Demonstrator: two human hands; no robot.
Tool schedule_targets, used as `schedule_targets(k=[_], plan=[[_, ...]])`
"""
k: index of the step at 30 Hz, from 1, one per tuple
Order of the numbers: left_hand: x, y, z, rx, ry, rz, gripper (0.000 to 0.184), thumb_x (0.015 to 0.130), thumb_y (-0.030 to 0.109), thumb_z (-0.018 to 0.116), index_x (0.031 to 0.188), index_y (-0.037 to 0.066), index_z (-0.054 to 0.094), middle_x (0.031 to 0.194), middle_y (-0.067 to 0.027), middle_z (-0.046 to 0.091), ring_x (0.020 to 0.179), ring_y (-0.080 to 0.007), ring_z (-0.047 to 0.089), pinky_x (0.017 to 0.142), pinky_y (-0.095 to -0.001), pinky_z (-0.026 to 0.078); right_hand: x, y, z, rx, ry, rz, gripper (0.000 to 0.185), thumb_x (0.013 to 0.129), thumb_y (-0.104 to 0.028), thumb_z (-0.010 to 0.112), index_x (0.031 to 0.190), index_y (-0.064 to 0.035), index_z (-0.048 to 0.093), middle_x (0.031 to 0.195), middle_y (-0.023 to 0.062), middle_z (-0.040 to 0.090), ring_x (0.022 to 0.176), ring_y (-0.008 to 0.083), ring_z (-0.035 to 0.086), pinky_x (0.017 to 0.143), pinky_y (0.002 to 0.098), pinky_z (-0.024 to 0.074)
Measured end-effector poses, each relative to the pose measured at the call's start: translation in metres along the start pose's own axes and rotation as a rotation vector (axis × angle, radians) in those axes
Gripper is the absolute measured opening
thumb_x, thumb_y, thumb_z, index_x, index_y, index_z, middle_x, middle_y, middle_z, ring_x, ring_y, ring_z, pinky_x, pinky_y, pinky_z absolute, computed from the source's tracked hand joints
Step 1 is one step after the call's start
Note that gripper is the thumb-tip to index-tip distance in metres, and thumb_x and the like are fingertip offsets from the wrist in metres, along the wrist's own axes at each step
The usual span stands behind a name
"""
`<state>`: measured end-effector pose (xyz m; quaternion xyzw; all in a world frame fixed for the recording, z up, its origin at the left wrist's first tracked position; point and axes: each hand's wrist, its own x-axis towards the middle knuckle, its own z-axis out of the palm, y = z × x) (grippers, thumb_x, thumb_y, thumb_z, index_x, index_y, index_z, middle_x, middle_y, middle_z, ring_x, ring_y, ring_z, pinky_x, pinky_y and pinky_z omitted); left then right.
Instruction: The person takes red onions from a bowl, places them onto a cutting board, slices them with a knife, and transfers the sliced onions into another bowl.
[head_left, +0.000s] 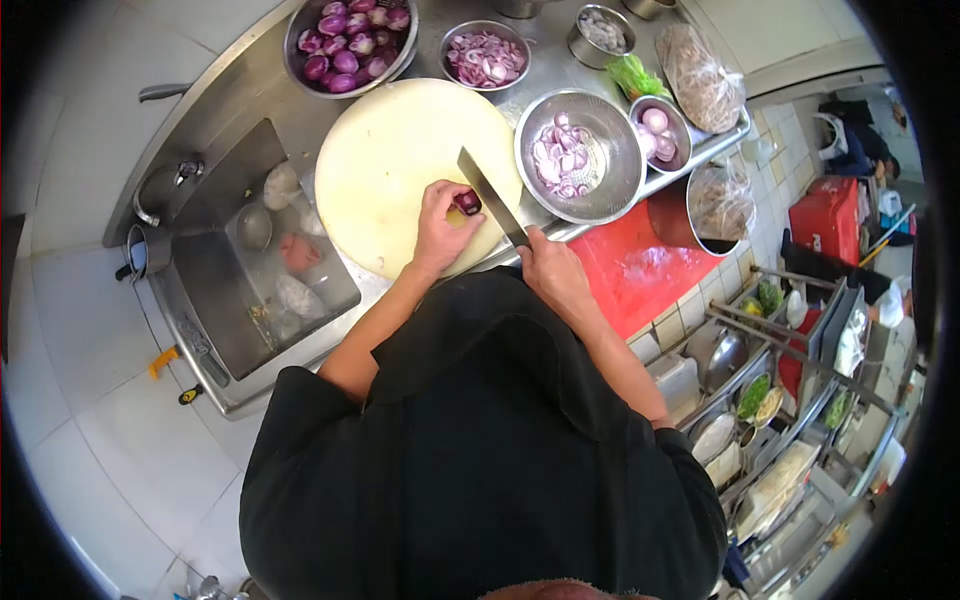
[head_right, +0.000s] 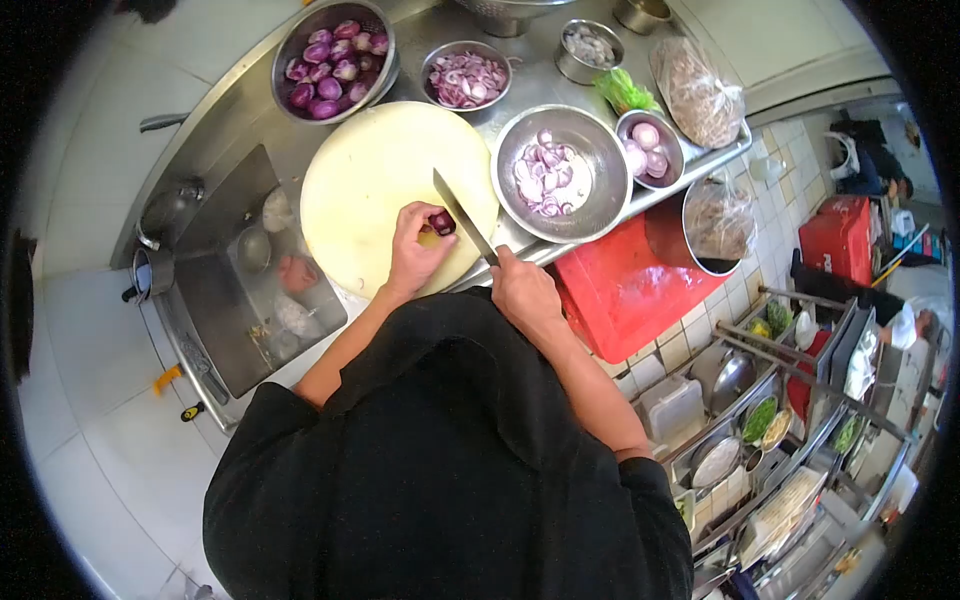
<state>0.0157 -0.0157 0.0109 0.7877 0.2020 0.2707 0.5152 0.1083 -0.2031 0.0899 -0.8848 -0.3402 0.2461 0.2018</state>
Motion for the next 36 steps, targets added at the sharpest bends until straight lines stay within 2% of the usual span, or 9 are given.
schedule_targets(k=[4, 13, 16, 19, 22, 29, 36], plan=[[-0.007, -0.016, -0.004, -0.007, -0.026, 0.060, 0.030, 0.082, -0.003, 0.074, 0.111, 0.001, 0.066, 0.117, -0.0158, 0.057, 0.106, -0.0288, 0.061, 0.093, -0.0359, 0.053, -0.004, -0.003, 0.002, -0.057, 0.009, -0.012, 0.019, 0.099, -0.018, 0.053, 0.109, -0.0021, 0.057, 0.077, 0.0271, 0.069, 0.075, 0.0482, 0.069, 0.071, 0.0603, 0.0536], [-0.005, -0.014, -0.003, -0.067, -0.066, 0.016, 0.028, 0.079, -0.005, 0.073, 0.105, 0.001, 0.063, 0.109, -0.0138, 0.055, 0.094, -0.0251, 0.063, 0.084, -0.0343, 0.055, -0.010, 0.002, 0.014, -0.087, 0.053, -0.013, 0.011, 0.092, -0.010, 0.052, 0.097, -0.0021, 0.058, 0.072, 0.0223, 0.069, 0.068, 0.0428, 0.070, 0.064, 0.0555, 0.0550], [-0.004, -0.015, -0.003, -0.018, -0.096, 0.015, 0.027, 0.078, -0.005, 0.072, 0.103, 0.000, 0.063, 0.109, -0.0139, 0.054, 0.091, -0.0255, 0.062, 0.082, -0.0345, 0.054, -0.019, -0.003, 0.001, -0.047, -0.005, 0.029, 0.014, 0.097, -0.017, 0.056, 0.105, -0.0066, 0.062, 0.072, 0.0211, 0.069, 0.069, 0.0404, 0.069, 0.064, 0.0536, 0.0545], [-0.004, -0.018, -0.002, 0.005, -0.090, 0.008, 0.028, 0.078, -0.005, 0.072, 0.104, -0.001, 0.065, 0.108, -0.0144, 0.054, 0.091, -0.0267, 0.061, 0.080, -0.0346, 0.054, -0.029, -0.009, -0.009, -0.056, -0.011, 0.023, 0.016, 0.098, -0.016, 0.054, 0.109, -0.0071, 0.062, 0.073, 0.0191, 0.068, 0.070, 0.0389, 0.069, 0.063, 0.0528, 0.0534], [-0.004, -0.015, -0.001, -0.020, -0.091, 0.004, 0.032, 0.079, -0.004, 0.071, 0.110, 0.000, 0.068, 0.107, -0.0143, 0.055, 0.096, -0.0290, 0.060, 0.082, -0.0350, 0.053, -0.036, -0.015, -0.017, -0.068, 0.000, -0.001, 0.015, 0.092, -0.011, 0.055, 0.105, -0.0037, 0.057, 0.074, 0.0202, 0.069, 0.068, 0.0391, 0.071, 0.059, 0.0507, 0.0557], [0.000, -0.006, -0.004, -0.029, -0.118, 0.023, 0.031, 0.079, -0.003, 0.070, 0.109, 0.002, 0.069, 0.109, -0.0147, 0.057, 0.102, -0.0324, 0.058, 0.091, -0.0383, 0.049, -0.046, -0.011, -0.022, -0.102, -0.039, -0.011, 0.021, 0.091, -0.012, 0.059, 0.112, -0.0068, 0.058, 0.072, 0.0164, 0.066, 0.067, 0.0368, 0.070, 0.058, 0.0488, 0.0559], [0.000, -0.008, -0.005, 0.044, -0.115, 0.046, 0.030, 0.079, -0.003, 0.069, 0.109, 0.002, 0.070, 0.112, -0.0165, 0.058, 0.104, -0.0344, 0.057, 0.092, -0.0397, 0.048, -0.049, -0.013, -0.034, -0.109, -0.071, -0.005, 0.022, 0.093, -0.013, 0.058, 0.114, -0.0079, 0.058, 0.072, 0.0157, 0.065, 0.067, 0.0356, 0.070, 0.057, 0.0485, 0.0554]])
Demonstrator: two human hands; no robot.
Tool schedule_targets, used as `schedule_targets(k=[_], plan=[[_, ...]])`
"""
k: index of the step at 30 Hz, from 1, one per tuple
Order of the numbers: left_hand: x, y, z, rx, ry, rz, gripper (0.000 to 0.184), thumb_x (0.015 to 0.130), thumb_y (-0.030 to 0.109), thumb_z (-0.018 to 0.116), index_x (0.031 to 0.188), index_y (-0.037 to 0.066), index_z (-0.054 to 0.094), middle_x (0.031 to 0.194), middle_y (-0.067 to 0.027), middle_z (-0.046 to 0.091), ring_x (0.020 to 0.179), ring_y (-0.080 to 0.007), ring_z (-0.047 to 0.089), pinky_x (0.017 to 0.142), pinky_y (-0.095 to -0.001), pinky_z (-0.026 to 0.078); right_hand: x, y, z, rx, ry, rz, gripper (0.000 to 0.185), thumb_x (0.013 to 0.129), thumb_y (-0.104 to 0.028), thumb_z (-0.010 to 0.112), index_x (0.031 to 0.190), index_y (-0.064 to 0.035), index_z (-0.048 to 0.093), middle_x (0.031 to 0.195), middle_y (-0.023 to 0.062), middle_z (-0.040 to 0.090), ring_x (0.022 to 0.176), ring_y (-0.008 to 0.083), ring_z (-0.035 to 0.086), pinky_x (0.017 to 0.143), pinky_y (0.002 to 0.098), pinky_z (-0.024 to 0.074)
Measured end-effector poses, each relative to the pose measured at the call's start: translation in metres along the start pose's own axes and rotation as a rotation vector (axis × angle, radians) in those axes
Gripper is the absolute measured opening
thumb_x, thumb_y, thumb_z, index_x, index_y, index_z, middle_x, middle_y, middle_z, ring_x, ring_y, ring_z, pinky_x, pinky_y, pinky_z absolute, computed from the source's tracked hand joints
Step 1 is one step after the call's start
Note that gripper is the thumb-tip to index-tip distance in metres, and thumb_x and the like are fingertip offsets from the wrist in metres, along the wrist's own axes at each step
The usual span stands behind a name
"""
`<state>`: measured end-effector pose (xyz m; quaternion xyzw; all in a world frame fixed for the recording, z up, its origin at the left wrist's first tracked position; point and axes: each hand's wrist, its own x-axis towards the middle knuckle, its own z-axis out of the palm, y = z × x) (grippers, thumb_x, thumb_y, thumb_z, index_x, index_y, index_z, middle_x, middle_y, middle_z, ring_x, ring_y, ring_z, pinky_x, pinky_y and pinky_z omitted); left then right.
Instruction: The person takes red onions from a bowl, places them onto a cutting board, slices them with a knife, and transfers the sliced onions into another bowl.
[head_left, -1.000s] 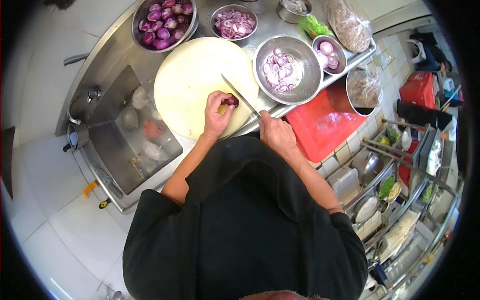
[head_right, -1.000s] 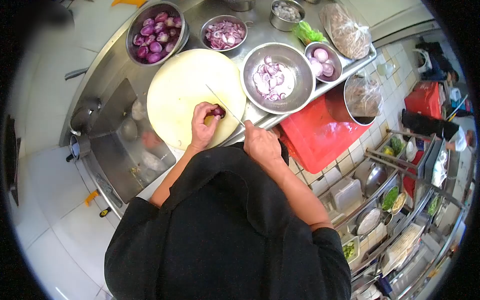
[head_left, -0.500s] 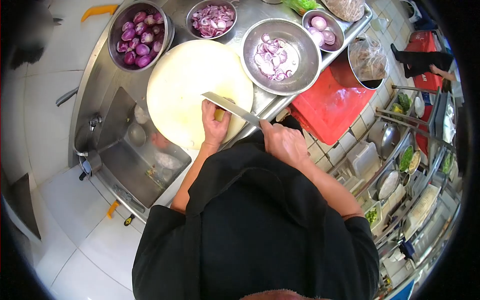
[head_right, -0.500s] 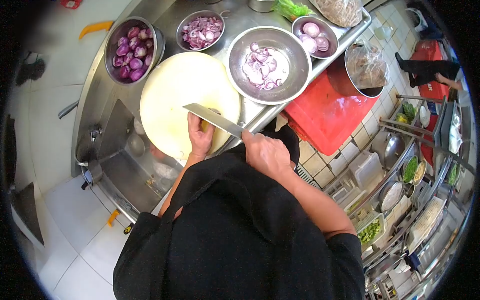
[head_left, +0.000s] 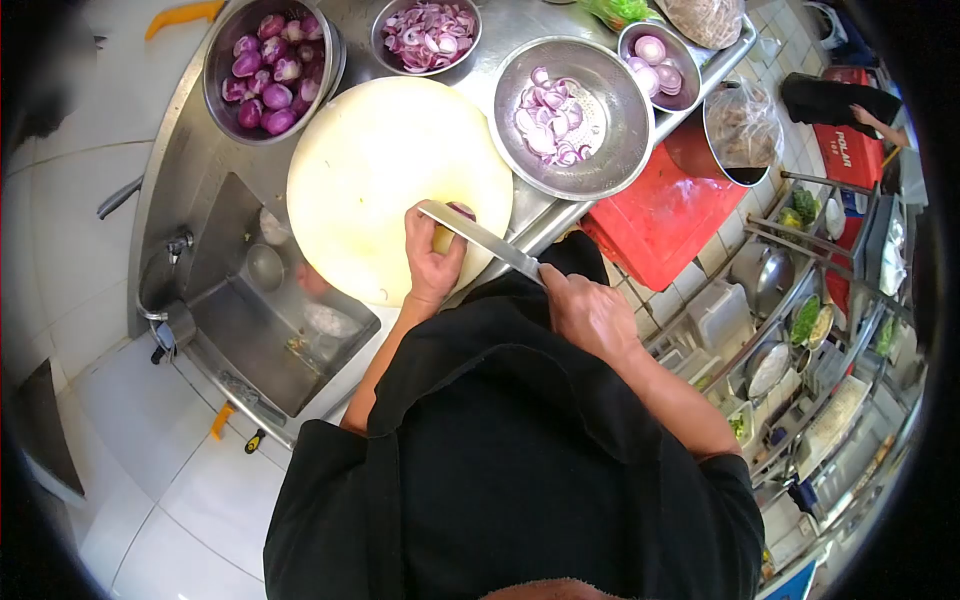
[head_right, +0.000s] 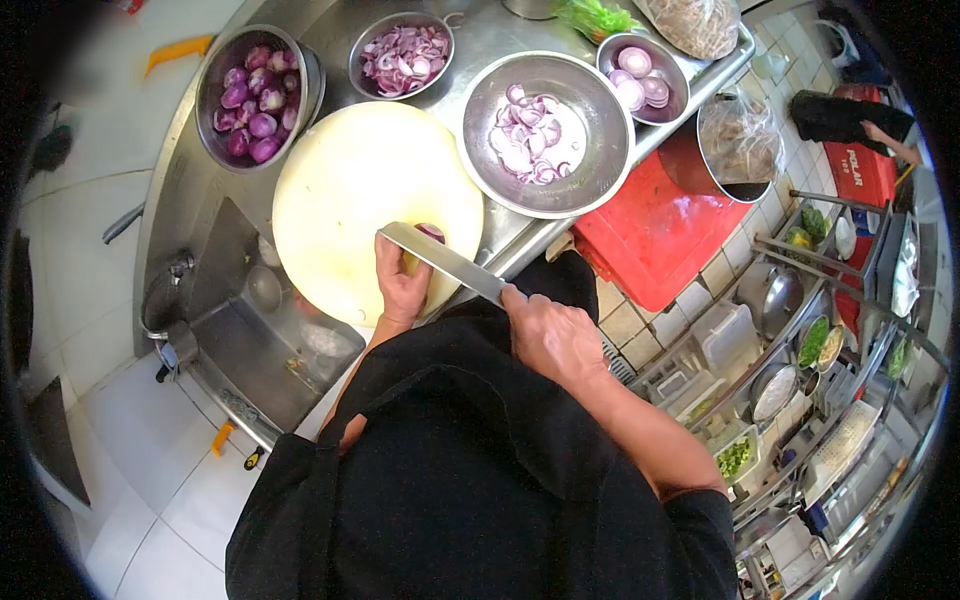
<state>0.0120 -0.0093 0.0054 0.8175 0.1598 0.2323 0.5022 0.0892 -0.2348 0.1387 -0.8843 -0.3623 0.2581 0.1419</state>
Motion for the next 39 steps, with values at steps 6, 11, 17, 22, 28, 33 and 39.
schedule_targets(k=[6, 11, 17, 22, 28, 33, 39], plan=[[0.000, 0.001, 0.001, -0.047, 0.000, -0.027, 0.032, 0.078, -0.006, 0.070, 0.109, 0.002, 0.068, 0.115, -0.0173, 0.057, 0.104, -0.0319, 0.060, 0.090, -0.0378, 0.051, 0.008, 0.000, 0.000, -0.013, -0.048, 0.013, 0.020, 0.094, -0.012, 0.057, 0.113, -0.0068, 0.058, 0.073, 0.0171, 0.066, 0.068, 0.0358, 0.070, 0.058, 0.0485, 0.0554], [-0.002, -0.005, 0.002, -0.026, 0.017, -0.055, 0.032, 0.078, -0.009, 0.071, 0.108, 0.001, 0.066, 0.114, -0.0169, 0.058, 0.095, -0.0302, 0.064, 0.083, -0.0363, 0.053, 0.020, -0.003, 0.002, -0.014, -0.068, -0.009, 0.020, 0.092, -0.009, 0.056, 0.111, -0.0044, 0.058, 0.073, 0.0184, 0.068, 0.070, 0.0364, 0.071, 0.060, 0.0486, 0.0555], [0.001, -0.003, 0.003, -0.090, 0.020, -0.032, 0.031, 0.077, -0.008, 0.071, 0.105, 0.001, 0.065, 0.110, -0.0166, 0.058, 0.091, -0.0288, 0.062, 0.081, -0.0364, 0.053, 0.046, -0.007, 0.012, 0.021, -0.061, -0.024, 0.013, 0.091, -0.007, 0.055, 0.103, -0.0031, 0.058, 0.073, 0.0193, 0.070, 0.070, 0.0364, 0.073, 0.062, 0.0493, 0.0565], [-0.001, -0.010, 0.004, -0.016, 0.045, -0.006, 0.029, 0.075, -0.007, 0.071, 0.101, 0.001, 0.061, 0.109, -0.0164, 0.057, 0.091, -0.0289, 0.060, 0.080, -0.0359, 0.052, 0.064, -0.007, 0.031, -0.008, 0.003, -0.023, 0.012, 0.091, -0.008, 0.053, 0.099, -0.0033, 0.060, 0.071, 0.0190, 0.071, 0.068, 0.0369, 0.073, 0.064, 0.0486, 0.0575], [-0.005, -0.009, -0.009, -0.057, 0.026, -0.049, 0.028, 0.075, -0.006, 0.069, 0.099, 0.001, 0.058, 0.109, -0.0185, 0.055, 0.098, -0.0321, 0.059, 0.089, -0.0392, 0.050, 0.045, 0.002, 0.020, 0.029, 0.012, 0.025, 0.015, 0.091, -0.008, 0.052, 0.101, -0.0035, 0.062, 0.075, 0.0208, 0.071, 0.075, 0.0387, 0.073, 0.069, 0.0516, 0.0565], [-0.009, -0.006, -0.022, 0.033, 0.038, -0.092, 0.024, 0.077, 0.000, 0.074, 0.096, 0.001, 0.059, 0.110, -0.0194, 0.057, 0.106, -0.0347, 0.058, 0.094, -0.0405, 0.048, 0.035, 0.000, 0.011, 0.072, 0.096, 0.038, 0.016, 0.093, -0.009, 0.051, 0.102, -0.0024, 0.063, 0.078, 0.0224, 0.071, 0.075, 0.0412, 0.072, 0.070, 0.0528, 0.0555], [0.023, 0.006, -0.007, 0.310, -0.108, -0.091, 0.032, 0.076, 0.010, 0.082, 0.104, 0.004, 0.067, 0.107, -0.0118, 0.068, 0.104, -0.0326, 0.062, 0.087, -0.0462, 0.046, 0.041, 0.016, 0.003, 0.125, 0.028, 0.092, 0.020, 0.098, -0.018, 0.055, 0.108, -0.0024, 0.063, 0.084, 0.0270, 0.070, 0.085, 0.0444, 0.071, 0.079, 0.0564, 0.0539]])
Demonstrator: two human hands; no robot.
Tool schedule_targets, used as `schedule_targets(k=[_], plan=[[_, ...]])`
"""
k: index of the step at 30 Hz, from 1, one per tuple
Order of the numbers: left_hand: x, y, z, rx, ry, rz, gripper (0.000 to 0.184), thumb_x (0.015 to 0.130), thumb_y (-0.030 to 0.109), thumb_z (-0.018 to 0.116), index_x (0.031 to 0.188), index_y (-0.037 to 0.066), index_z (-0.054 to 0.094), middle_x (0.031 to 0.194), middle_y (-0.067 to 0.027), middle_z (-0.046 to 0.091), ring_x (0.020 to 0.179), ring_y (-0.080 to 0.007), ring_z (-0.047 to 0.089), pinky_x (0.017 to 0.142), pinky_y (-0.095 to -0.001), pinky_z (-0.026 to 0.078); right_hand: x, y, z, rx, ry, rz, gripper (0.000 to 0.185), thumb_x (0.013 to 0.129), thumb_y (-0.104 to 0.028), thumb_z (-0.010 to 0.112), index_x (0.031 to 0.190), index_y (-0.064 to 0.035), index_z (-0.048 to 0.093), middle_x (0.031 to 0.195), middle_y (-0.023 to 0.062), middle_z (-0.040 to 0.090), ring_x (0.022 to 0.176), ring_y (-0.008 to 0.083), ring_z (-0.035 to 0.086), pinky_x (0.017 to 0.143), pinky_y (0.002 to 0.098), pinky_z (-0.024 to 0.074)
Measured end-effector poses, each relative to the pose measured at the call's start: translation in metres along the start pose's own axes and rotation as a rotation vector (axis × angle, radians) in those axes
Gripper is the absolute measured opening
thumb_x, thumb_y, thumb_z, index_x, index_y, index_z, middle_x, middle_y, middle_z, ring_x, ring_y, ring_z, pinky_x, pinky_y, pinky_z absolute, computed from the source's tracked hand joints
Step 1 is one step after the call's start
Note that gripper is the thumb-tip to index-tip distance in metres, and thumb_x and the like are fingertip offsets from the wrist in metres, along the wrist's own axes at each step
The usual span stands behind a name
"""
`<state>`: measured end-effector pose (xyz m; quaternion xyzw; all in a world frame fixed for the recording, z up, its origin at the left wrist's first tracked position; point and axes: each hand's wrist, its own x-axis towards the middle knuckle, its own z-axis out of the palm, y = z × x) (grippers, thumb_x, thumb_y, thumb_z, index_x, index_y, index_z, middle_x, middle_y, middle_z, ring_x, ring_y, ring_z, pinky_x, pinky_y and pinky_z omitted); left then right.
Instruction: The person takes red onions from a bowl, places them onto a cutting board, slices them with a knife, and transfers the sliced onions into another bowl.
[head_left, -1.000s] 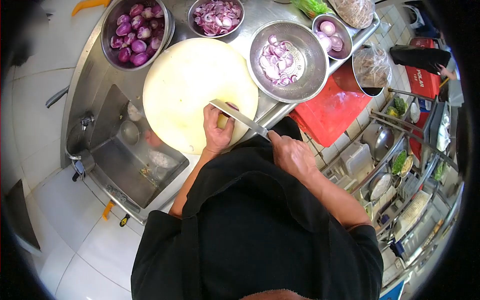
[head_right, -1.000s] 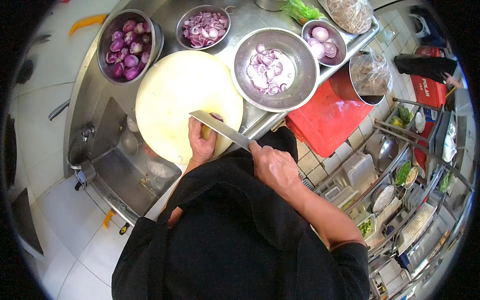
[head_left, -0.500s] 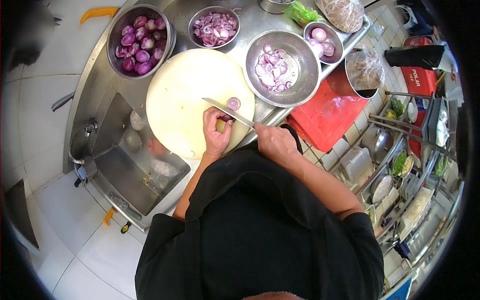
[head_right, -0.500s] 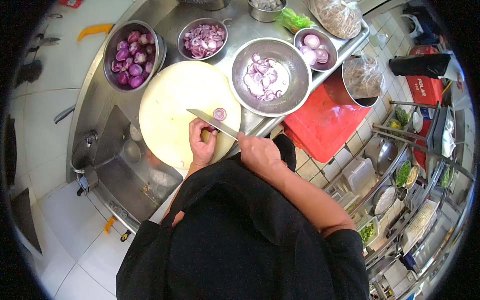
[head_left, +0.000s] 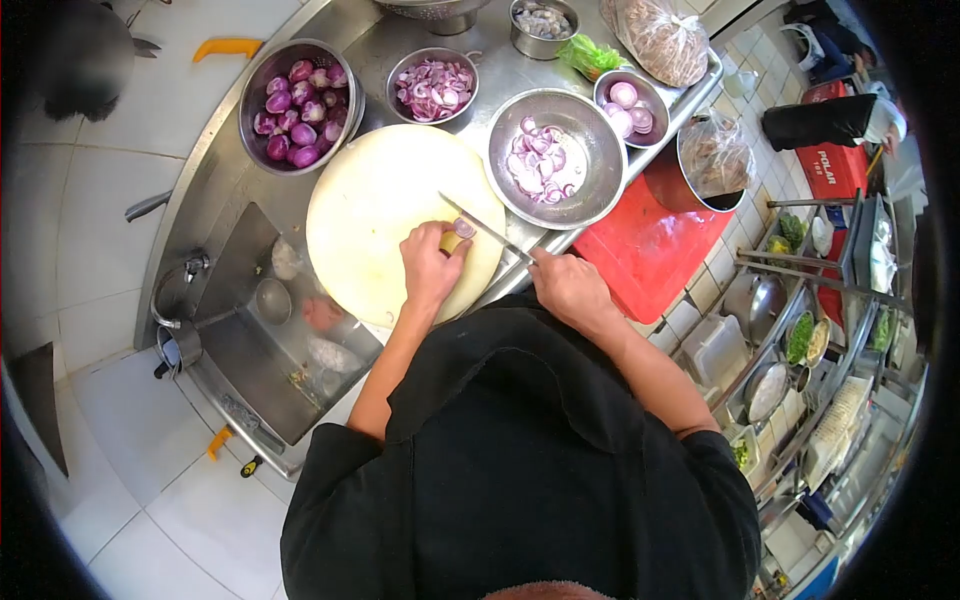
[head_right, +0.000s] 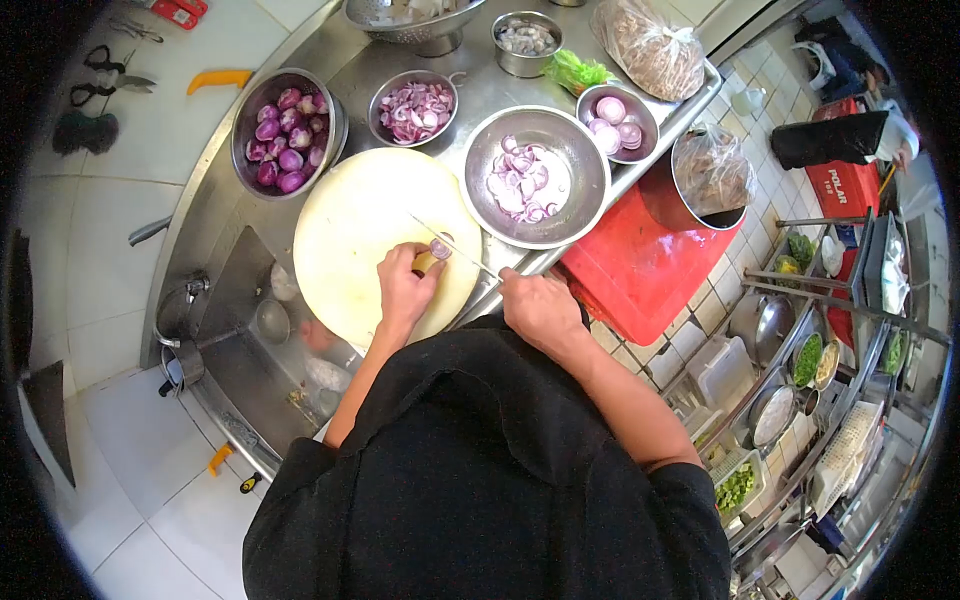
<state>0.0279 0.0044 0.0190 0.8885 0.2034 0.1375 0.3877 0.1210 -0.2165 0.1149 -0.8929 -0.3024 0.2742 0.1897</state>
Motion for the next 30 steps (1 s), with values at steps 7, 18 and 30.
schedule_targets(k=[7, 18, 30], plan=[[0.018, -0.005, 0.011, 0.037, -0.125, 0.071, 0.051, 0.080, 0.013, 0.082, 0.128, 0.005, 0.068, 0.104, -0.0137, 0.066, 0.097, -0.0318, 0.065, 0.085, -0.0448, 0.048, -0.002, 0.049, -0.003, 0.613, -0.267, 0.363, 0.028, 0.101, -0.022, 0.060, 0.116, 0.0017, 0.063, 0.064, 0.0138, 0.061, 0.053, 0.0243, 0.062, 0.055, 0.0405, 0.0530], [0.045, 0.029, 0.035, -0.160, 0.002, 0.021, 0.037, 0.090, 0.009, 0.075, 0.125, -0.002, 0.071, 0.112, -0.0166, 0.066, 0.095, -0.0245, 0.068, 0.085, -0.0334, 0.056, -0.002, 0.053, 0.009, 0.809, -0.250, 0.226, 0.024, 0.102, -0.021, 0.058, 0.108, 0.0020, 0.061, 0.062, 0.0073, 0.056, 0.048, 0.0166, 0.056, 0.048, 0.0365, 0.0483], [0.130, 0.095, 0.046, -0.216, 0.155, 0.245, 0.036, 0.087, 0.010, 0.073, 0.122, 0.001, 0.071, 0.129, -0.0184, 0.067, 0.123, -0.0373, 0.059, 0.107, -0.0435, 0.044, -0.061, 0.066, -0.022, -0.024, 0.598, 0.241, 0.039, 0.087, -0.019, 0.073, 0.124, -0.0095, 0.067, 0.093, 0.0184, 0.072, 0.085, 0.0404, 0.070, 0.077, 0.0520, 0.0554]])
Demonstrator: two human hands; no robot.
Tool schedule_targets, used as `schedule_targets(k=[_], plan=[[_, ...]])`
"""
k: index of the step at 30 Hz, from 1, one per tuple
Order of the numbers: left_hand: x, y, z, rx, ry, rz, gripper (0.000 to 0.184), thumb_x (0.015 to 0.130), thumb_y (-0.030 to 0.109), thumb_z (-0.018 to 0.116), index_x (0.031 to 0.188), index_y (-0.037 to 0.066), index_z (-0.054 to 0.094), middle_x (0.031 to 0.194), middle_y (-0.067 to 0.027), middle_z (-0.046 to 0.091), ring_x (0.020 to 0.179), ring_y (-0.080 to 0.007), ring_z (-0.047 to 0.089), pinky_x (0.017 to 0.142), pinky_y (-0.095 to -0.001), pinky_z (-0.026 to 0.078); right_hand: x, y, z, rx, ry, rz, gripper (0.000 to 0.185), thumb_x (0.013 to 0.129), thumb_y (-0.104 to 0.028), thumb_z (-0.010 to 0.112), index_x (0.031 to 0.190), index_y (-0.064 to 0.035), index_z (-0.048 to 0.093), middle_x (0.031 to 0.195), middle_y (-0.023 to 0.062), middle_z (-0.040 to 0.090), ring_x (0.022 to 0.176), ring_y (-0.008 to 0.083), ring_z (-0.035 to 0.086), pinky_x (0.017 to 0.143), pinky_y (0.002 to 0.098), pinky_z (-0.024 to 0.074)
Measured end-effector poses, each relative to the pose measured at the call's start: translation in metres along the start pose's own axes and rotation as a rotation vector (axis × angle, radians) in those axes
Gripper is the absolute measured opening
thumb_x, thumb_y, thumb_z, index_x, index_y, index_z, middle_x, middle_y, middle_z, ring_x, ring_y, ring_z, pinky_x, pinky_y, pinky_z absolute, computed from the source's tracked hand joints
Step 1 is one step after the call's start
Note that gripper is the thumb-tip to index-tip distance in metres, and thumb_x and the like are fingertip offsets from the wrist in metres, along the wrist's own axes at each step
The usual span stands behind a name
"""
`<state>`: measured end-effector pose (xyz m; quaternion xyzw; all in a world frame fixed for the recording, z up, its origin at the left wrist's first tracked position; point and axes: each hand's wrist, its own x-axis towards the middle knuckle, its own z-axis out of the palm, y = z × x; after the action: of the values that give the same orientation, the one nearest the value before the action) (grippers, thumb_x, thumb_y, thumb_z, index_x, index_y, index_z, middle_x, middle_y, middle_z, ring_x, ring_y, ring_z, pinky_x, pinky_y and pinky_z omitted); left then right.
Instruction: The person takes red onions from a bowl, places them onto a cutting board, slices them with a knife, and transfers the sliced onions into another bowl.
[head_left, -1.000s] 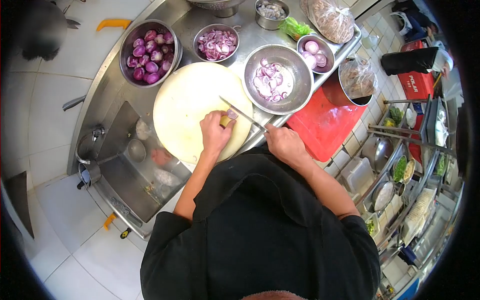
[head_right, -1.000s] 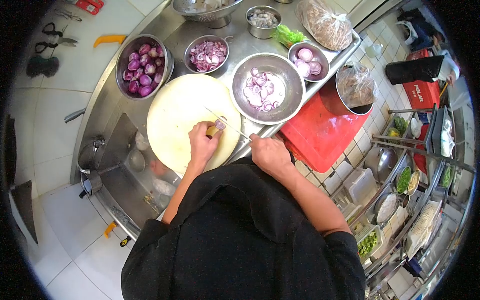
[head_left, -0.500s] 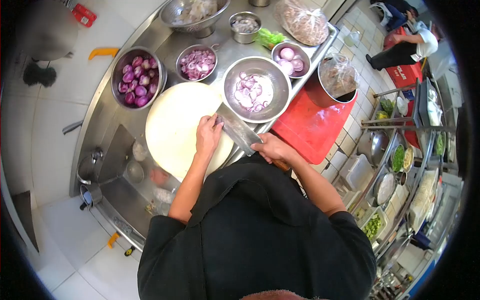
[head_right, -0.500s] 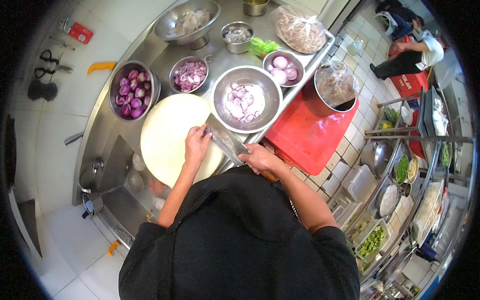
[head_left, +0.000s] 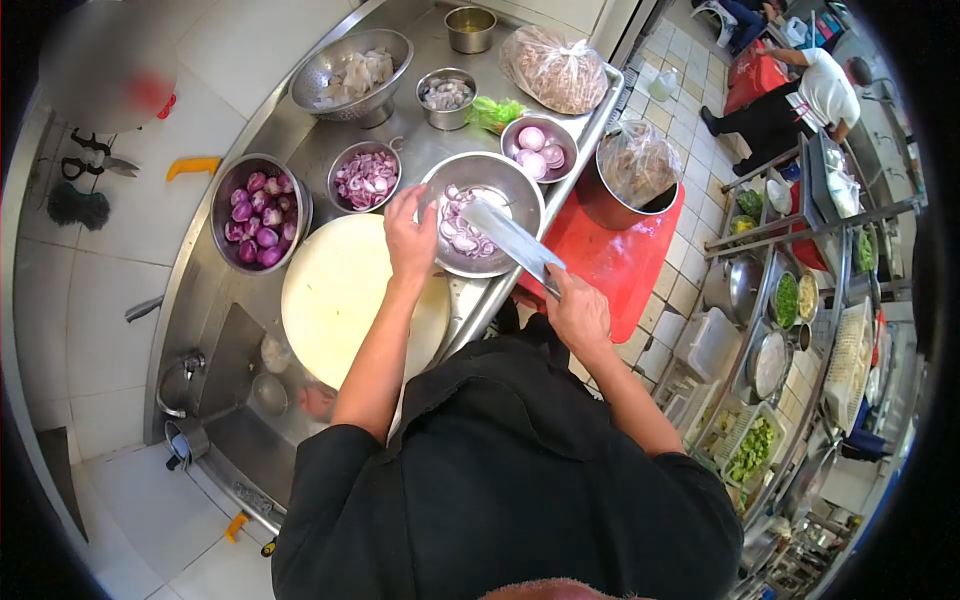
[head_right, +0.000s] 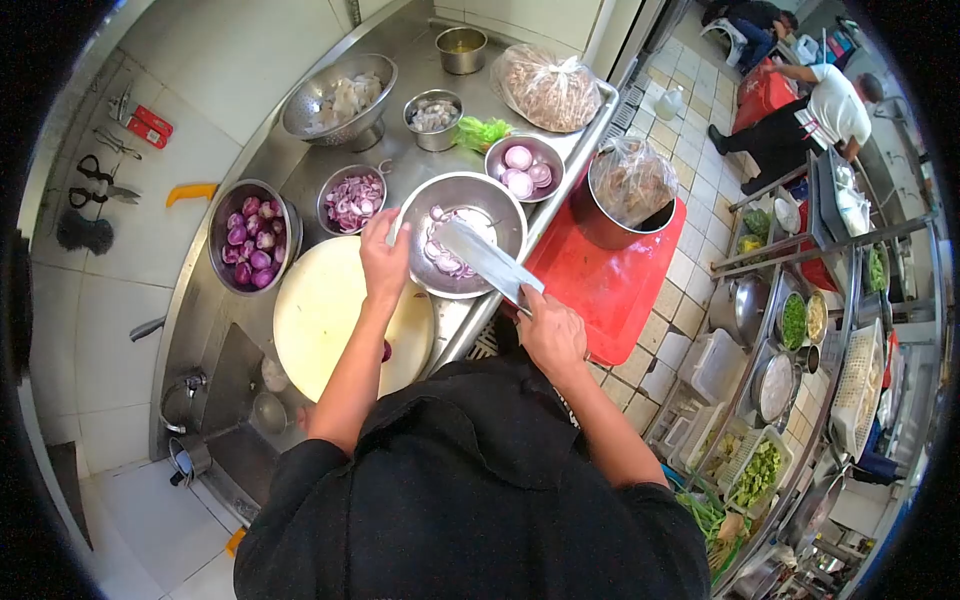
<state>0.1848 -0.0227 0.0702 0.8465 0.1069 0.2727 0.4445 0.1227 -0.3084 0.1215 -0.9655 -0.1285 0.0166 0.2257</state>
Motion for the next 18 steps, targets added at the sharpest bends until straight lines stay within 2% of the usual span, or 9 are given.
schedule_targets(k=[1, 4, 7, 8, 9, 11, 12, 16, 18], plan=[[0.000, 0.014, -0.008, -0.011, 0.008, 0.100, 0.034, 0.087, 0.013, 0.074, 0.120, 0.005, 0.072, 0.131, -0.0173, 0.067, 0.124, -0.0360, 0.059, 0.106, -0.0460, 0.044, 0.000, 0.002, 0.003, -0.019, 0.020, -0.015, 0.039, 0.086, -0.018, 0.074, 0.123, -0.0095, 0.067, 0.093, 0.0180, 0.071, 0.084, 0.0404, 0.070, 0.077, 0.0519, 0.0554], [-0.007, 0.039, -0.016, 0.000, -0.512, 0.373, 0.039, 0.093, 0.025, 0.072, 0.129, 0.009, 0.070, 0.135, -0.0180, 0.064, 0.132, -0.0346, 0.056, 0.116, -0.0478, 0.037, -0.001, 0.005, 0.009, -0.027, 0.046, -0.073, 0.040, 0.083, -0.017, 0.077, 0.121, -0.0104, 0.069, 0.094, 0.0183, 0.072, 0.086, 0.0404, 0.070, 0.078, 0.0514, 0.0556], [-0.014, 0.032, -0.011, 0.413, -0.752, 0.453, 0.050, 0.098, 0.042, 0.064, 0.139, 0.013, 0.064, 0.150, -0.0143, 0.055, 0.145, -0.0349, 0.045, 0.123, -0.0620, 0.020, -0.001, 0.007, 0.002, 0.014, -0.006, -0.106, 0.040, 0.082, -0.017, 0.077, 0.121, -0.0118, 0.070, 0.097, 0.0196, 0.073, 0.088, 0.0409, 0.071, 0.079, 0.0512, 0.0560], [-0.008, 0.017, -0.015, 0.402, -0.752, 0.318, 0.059, 0.100, 0.054, 0.056, 0.146, 0.017, 0.058, 0.160, -0.0099, 0.046, 0.152, -0.0334, 0.034, 0.121, -0.0710, 0.003, -0.003, 0.006, -0.002, 0.038, -0.052, -0.116, 0.040, 0.082, -0.018, 0.077, 0.121, -0.0123, 0.070, 0.098, 0.0202, 0.073, 0.089, 0.0412, 0.071, 0.080, 0.0512, 0.0562], [-0.002, 0.011, -0.031, 0.272, -0.619, 0.238, 0.056, 0.099, 0.049, 0.060, 0.144, 0.016, 0.059, 0.158, -0.0106, 0.048, 0.149, -0.0323, 0.040, 0.120, -0.0717, 0.010, -0.004, 0.001, -0.007, 0.057, -0.122, -0.044, 0.037, 0.084, -0.020, 0.074, 0.121, -0.0131, 0.071, 0.101, 0.0220, 0.074, 0.091, 0.0421, 0.071, 0.081, 0.0520, 0.0565], [0.011, -0.011, -0.067, 0.199, -0.299, 0.307, 0.045, 0.095, 0.035, 0.071, 0.130, 0.007, 0.068, 0.136, -0.0182, 0.065, 0.127, -0.0348, 0.060, 0.112, -0.0504, 0.041, -0.005, -0.002, -0.010, 0.100, -0.279, 0.020, 0.036, 0.088, -0.023, 0.071, 0.121, -0.0111, 0.070, 0.101, 0.0230, 0.074, 0.092, 0.0439, 0.071, 0.081, 0.0520, 0.0564], [0.008, -0.019, -0.087, 0.127, -0.212, 0.293, 0.042, 0.093, 0.028, 0.074, 0.125, 0.003, 0.070, 0.125, -0.0185, 0.070, 0.118, -0.0342, 0.066, 0.103, -0.0407, 0.049, -0.005, -0.006, -0.013, 0.123, -0.363, 0.084, 0.035, 0.089, -0.024, 0.071, 0.121, -0.0105, 0.071, 0.101, 0.0234, 0.074, 0.094, 0.0440, 0.071, 0.082, 0.0516, 0.0562], [-0.061, -0.048, -0.150, 0.130, -0.523, -0.217, 0.051, 0.086, 0.027, 0.080, 0.128, 0.000, 0.067, 0.123, -0.0202, 0.069, 0.114, -0.0328, 0.066, 0.101, -0.0405, 0.051, -0.008, -0.017, -0.002, 0.202, -0.487, 0.071, 0.035, 0.091, -0.027, 0.070, 0.121, -0.0080, 0.072, 0.104, 0.0250, 0.074, 0.102, 0.0434, 0.070, 0.090, 0.0499, 0.0541], [-0.114, -0.051, -0.155, 0.227, -0.607, -0.343, 0.059, 0.080, 0.029, 0.083, 0.128, 0.001, 0.066, 0.128, -0.0178, 0.067, 0.116, -0.0362, 0.065, 0.105, -0.0412, 0.050, -0.008, -0.024, 0.006, 0.229, -0.525, 0.034, 0.037, 0.091, -0.028, 0.070, 0.122, -0.0070, 0.071, 0.106, 0.0259, 0.073, 0.104, 0.0438, 0.069, 0.092, 0.0492, 0.0536]])
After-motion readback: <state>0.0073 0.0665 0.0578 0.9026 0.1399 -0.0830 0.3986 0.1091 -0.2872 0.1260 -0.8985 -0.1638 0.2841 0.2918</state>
